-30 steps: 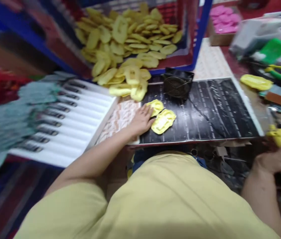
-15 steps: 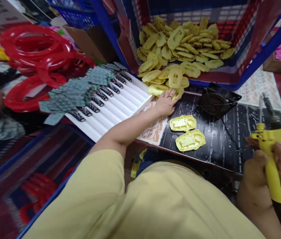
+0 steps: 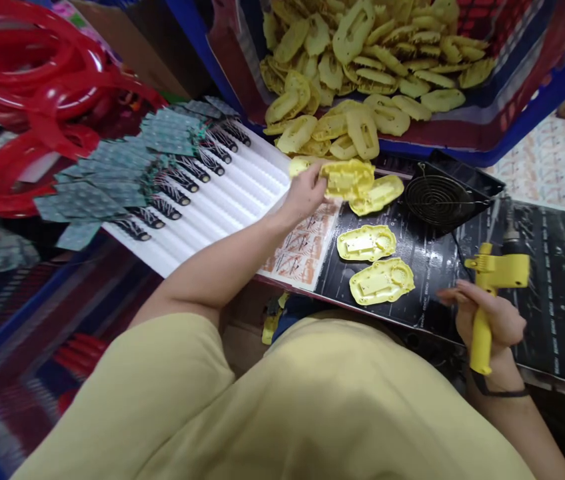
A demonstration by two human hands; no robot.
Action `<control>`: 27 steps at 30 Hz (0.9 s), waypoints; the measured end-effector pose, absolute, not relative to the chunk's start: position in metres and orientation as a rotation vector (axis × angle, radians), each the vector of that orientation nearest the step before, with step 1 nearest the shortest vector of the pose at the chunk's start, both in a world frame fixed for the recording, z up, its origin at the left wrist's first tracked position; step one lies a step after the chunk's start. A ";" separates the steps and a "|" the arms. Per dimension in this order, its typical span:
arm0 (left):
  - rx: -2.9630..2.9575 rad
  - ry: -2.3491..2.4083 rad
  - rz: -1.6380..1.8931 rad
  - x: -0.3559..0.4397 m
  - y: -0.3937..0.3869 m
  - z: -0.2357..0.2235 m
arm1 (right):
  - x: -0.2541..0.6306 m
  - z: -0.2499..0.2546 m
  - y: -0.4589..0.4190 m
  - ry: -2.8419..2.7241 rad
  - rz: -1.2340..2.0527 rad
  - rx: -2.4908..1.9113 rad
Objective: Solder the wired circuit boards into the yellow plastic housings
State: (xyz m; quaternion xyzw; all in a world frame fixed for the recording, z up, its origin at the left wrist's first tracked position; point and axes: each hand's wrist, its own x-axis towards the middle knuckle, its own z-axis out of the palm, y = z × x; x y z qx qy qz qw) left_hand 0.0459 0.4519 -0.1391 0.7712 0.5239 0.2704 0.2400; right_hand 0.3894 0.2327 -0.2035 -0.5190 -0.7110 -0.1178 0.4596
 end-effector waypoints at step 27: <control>2.947 0.743 -0.373 0.130 0.536 -0.113 | 0.350 -0.183 0.258 -2.084 -0.369 -1.021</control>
